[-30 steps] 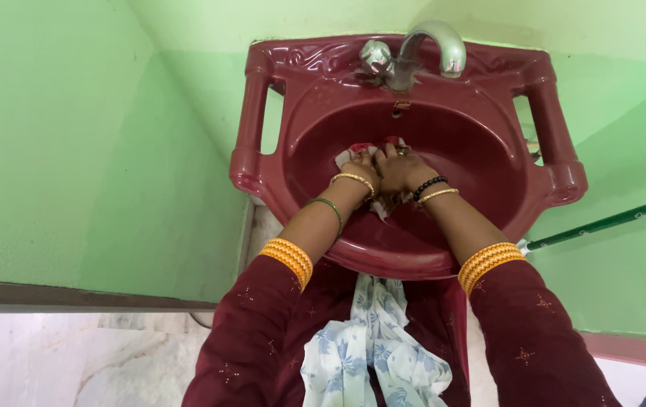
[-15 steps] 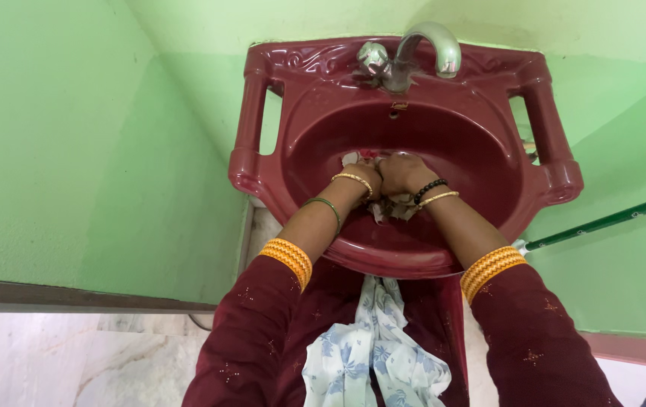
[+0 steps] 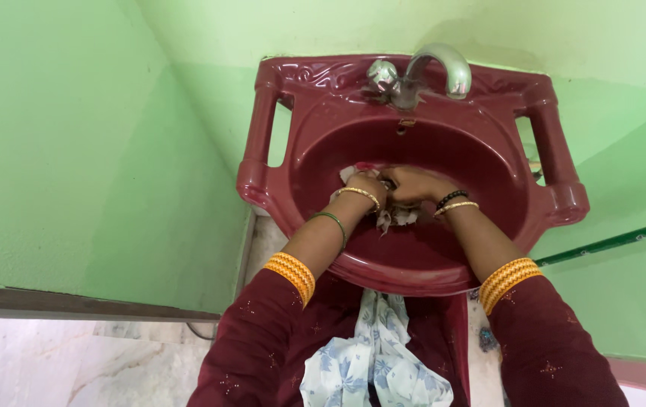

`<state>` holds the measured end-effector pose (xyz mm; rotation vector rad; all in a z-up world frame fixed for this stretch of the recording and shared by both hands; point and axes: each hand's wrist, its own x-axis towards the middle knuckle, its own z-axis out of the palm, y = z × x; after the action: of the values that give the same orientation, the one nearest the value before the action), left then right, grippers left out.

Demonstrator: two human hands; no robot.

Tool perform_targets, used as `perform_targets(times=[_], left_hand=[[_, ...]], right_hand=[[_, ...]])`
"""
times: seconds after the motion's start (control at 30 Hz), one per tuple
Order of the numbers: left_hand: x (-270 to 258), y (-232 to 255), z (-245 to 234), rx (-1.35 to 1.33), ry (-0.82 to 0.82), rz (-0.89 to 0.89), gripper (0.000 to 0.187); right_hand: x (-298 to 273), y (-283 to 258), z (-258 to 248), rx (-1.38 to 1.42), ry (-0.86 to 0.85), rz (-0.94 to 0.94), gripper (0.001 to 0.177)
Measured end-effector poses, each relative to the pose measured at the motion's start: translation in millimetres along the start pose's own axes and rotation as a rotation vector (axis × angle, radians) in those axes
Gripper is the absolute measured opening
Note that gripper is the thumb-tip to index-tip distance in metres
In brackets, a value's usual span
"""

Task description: The person uses a cloth to wipe the surface of a maroon wall-mounted sink and the chrome faucet. They repeatedly wet the cloth under the running tap and scrub different areas of the sink basin and faucet.

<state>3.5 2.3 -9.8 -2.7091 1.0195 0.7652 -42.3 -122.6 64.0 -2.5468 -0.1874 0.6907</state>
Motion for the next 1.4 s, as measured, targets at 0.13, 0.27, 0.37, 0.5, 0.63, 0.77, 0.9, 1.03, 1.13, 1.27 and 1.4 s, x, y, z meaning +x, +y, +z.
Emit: perform_targets(times=[0.13, 0.27, 0.37, 0.5, 0.63, 0.77, 0.9, 1.03, 1.13, 1.27, 1.4], left_hand=[[-7.3, -4.4, -10.5, -0.011, -0.060, -0.066, 0.072], [-15.8, -3.1, -14.5, -0.028, -0.066, -0.077, 0.076], [-14.1, -2.0, -11.4, 0.001, -0.035, -0.069, 0.067], [-7.0, -3.6, -4.6, 0.013, -0.032, -0.060, 0.069], [-2.9, -3.7, -0.5, 0.027, -0.033, -0.037, 0.067], [-5.4, -4.2, -3.6, -0.019, -0.020, -0.050, 0.072], [-13.9, -2.4, -6.9, 0.089, -0.018, 0.001, 0.073], [-20.1, 0.7, -16.5, -0.015, -0.045, -0.006, 0.078], [-21.3, 2.0, -12.6, 0.090, -0.052, 0.047, 0.093], [-8.7, -2.0, -4.5, -0.075, 0.003, 0.036, 0.089], [8.6, -6.3, 6.6, -0.068, 0.066, 0.092, 0.080]], right_hand=[[21.3, 14.1, 14.4, -0.108, 0.106, -0.286, 0.071], [19.0, 10.9, 15.9, -0.087, 0.087, -0.286, 0.065], [3.7, -11.7, 9.8, -0.126, 0.047, -0.104, 0.053], [-12.4, -41.8, 2.3, -0.217, 0.001, 0.110, 0.055], [-11.2, -40.5, 3.6, -0.258, 0.035, 0.048, 0.058], [2.0, -25.2, 7.2, -0.309, 0.038, 0.054, 0.061], [6.2, -21.6, 13.4, -0.440, 0.083, 0.001, 0.080], [2.7, -27.0, 6.0, -0.534, 0.077, 0.140, 0.083], [1.1, -26.8, 5.7, -0.506, 0.082, 0.252, 0.069], [8.6, -18.9, 9.4, -0.516, 0.134, 0.305, 0.060], [21.2, -2.2, 13.1, -0.577, 0.034, 0.391, 0.057]])
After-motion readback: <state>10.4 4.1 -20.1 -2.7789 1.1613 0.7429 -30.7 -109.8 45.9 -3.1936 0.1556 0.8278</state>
